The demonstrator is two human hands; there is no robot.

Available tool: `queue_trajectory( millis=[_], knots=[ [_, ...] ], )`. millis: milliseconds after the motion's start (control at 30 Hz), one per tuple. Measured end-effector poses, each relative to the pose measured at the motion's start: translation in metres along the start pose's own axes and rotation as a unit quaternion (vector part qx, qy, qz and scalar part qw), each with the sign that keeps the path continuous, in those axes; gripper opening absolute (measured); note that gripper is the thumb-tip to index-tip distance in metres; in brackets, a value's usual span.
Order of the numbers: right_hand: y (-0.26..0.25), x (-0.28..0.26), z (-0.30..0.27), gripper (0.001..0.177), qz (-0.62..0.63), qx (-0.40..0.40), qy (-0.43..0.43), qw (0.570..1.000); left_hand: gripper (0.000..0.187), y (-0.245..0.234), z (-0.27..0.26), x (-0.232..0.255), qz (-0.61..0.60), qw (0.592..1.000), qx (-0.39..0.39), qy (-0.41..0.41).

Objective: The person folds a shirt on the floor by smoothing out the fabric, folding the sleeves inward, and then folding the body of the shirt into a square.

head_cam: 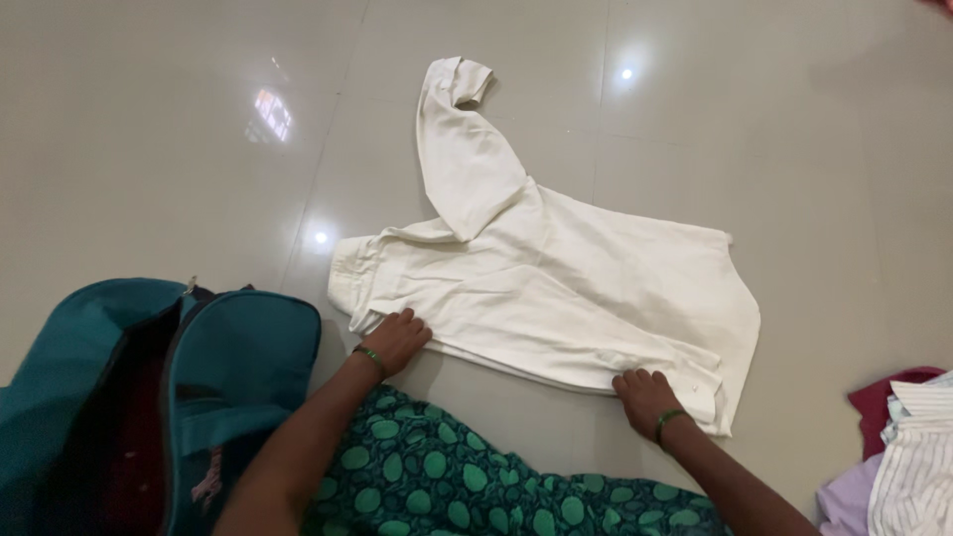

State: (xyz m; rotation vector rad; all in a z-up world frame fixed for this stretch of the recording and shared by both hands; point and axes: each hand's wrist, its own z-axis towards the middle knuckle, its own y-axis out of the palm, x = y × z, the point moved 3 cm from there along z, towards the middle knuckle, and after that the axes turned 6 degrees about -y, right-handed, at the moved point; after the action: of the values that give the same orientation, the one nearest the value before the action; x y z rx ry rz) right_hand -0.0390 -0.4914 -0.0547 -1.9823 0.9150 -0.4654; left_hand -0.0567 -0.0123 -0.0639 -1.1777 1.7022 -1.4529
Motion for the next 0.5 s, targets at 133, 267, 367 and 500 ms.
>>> queue_trajectory(
  millis=[133,267,367,500],
  knots=[
    [0.002,0.005,0.0,0.022,-0.033,-0.03,0.007,0.999,0.013,0.003,-0.009,0.006,-0.025,1.0,0.0,0.007],
    [0.011,0.005,-0.012,0.025,0.015,0.001,-0.021,1.0,0.019,-0.011,-0.025,0.022,-0.034,0.993,-0.102,-0.042],
    [0.031,0.021,-0.01,0.026,0.091,-0.118,0.012,0.989,0.015,-0.028,-0.038,0.028,-0.155,0.952,-0.22,-0.144],
    [0.027,0.08,-0.015,0.026,0.229,0.078,0.16,0.957,0.017,-0.04,-0.035,0.018,-0.315,0.915,0.052,-0.247]
  ],
)
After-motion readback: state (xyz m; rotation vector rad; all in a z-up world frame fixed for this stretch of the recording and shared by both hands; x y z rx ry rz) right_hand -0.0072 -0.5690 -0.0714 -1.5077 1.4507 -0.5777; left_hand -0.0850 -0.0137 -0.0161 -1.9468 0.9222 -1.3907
